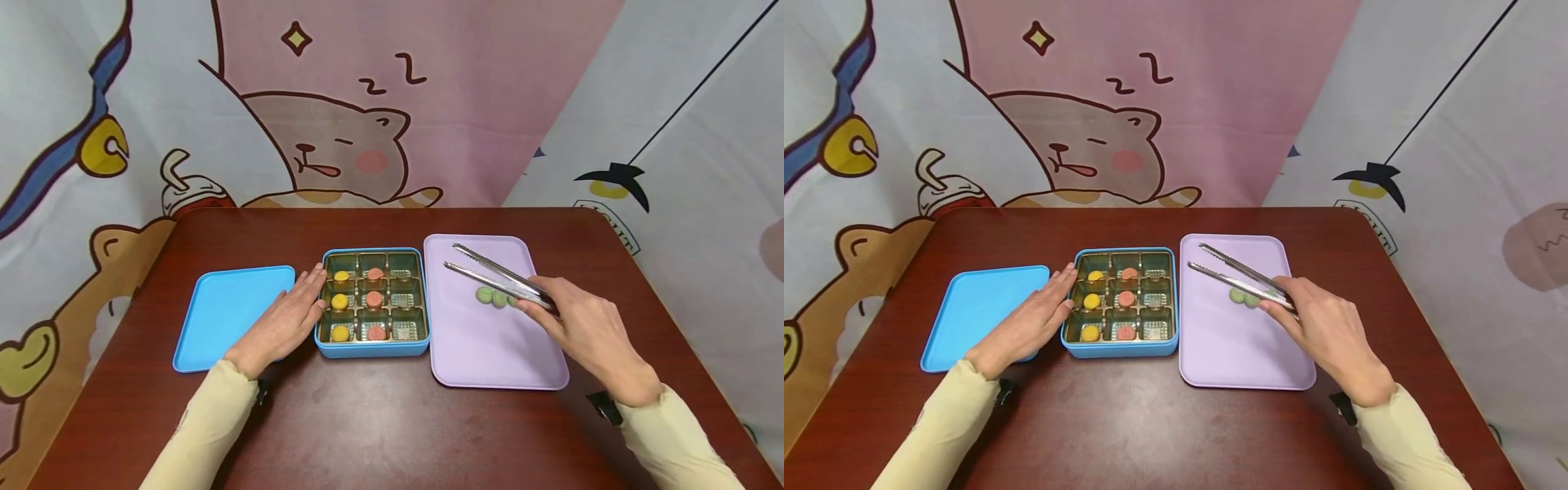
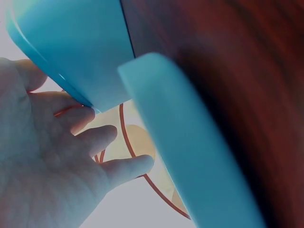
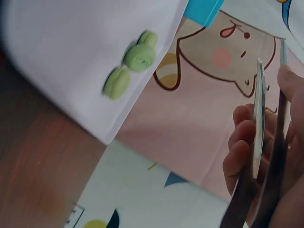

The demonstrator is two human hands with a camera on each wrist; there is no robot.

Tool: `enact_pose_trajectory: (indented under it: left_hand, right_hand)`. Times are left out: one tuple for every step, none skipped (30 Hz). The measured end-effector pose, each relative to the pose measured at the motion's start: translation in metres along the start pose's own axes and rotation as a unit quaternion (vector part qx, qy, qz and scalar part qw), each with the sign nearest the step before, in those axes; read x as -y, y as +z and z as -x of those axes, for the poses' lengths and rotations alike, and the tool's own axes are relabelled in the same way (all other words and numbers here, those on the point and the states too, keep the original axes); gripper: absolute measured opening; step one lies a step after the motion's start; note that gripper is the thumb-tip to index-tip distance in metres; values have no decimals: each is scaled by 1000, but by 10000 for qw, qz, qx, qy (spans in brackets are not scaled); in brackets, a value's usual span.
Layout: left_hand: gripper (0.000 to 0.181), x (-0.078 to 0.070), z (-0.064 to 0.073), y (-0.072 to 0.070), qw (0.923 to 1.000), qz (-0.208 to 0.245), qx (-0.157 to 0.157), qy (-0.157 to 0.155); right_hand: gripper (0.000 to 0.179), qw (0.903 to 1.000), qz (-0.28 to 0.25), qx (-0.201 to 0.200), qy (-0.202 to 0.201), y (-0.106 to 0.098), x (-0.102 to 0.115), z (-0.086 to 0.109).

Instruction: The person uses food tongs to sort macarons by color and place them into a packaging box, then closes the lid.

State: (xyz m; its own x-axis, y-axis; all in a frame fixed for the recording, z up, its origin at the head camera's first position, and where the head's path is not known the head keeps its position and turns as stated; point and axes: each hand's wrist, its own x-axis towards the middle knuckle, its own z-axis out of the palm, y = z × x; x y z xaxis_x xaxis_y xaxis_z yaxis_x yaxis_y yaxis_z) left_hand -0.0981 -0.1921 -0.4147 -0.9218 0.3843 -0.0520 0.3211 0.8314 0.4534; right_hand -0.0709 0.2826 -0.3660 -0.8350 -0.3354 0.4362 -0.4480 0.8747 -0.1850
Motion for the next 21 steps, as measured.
enact_pose_trajectory:
  left_hand:
    - [62,0,0,0,10000,1,3,2]
    - [62,0,0,-1,10000,8,10,3]
    - [61,-1,0,-1,10000,7,12,7]
    - [61,-1,0,-1,10000,8,16,8]
    - [61,-1,0,-1,10000,8,21,7]
    - [61,-1,0,-1,10000,14,20,4]
    - [61,-1,0,-1,10000,24,10,4]
    - [61,-1,0,-1,10000,25,10,5]
    - [61,-1,0,-1,10000,29,7,7]
    - [61,-1,0,-1,10000,32,1,10]
    - [61,-1,0,-1,10000,34,-6,22]
    - [61,-1,0,-1,10000,32,-16,36]
    - [61,-1,0,-1,10000,35,-26,53]
    - [61,-1,1,-1,10000,39,-32,65]
    - [61,-1,1,0,10000,41,-36,77]
    - [61,-1,1,-1,9999,47,-41,86]
    - [61,-1,1,-1,9999,53,-42,92]
    - [61,-1,1,-1,9999,60,-47,95]
    - [61,0,1,-1,9999,65,-52,103]
    - [61,0,1,-1,9999,66,-48,96]
    - [61,0,1,-1,9999,67,-46,88]
  right_hand:
    - [46,10000,11,-28,29,-1,-3,2]
    - [48,10000,27,-36,58,-2,-5,4]
    - [49,9999,38,-42,88,-3,-8,6]
    - [50,9999,51,-40,135,-4,-10,8]
    - [51,9998,59,-27,186,-5,-13,10]
    - [53,9997,66,-11,245,-6,-15,12]
    - [53,9995,69,13,306,-7,-18,14]
    - [54,9993,69,40,367,-9,-20,16]
    - [55,9990,68,78,437,-10,-23,18]
    - [55,9987,64,115,502,-11,-25,19]
    - [55,9983,49,160,566,-12,-27,21]
    - [55,9978,32,196,631,-13,-29,22]
    - [55,9973,25,232,691,-14,-31,23]
    - [55,9969,20,268,745,-15,-33,25]
    - [56,9965,31,294,787,-16,-36,26]
    - [56,9963,40,293,810,-16,-38,28]
    - [56,9960,52,294,838,-17,-41,30]
    - [56,9959,70,282,853,-17,-44,32]
    - [56,9959,95,270,858,-17,-47,33]
    - [56,9959,111,263,859,-17,-49,35]
    - [56,9958,128,264,865,-17,-52,36]
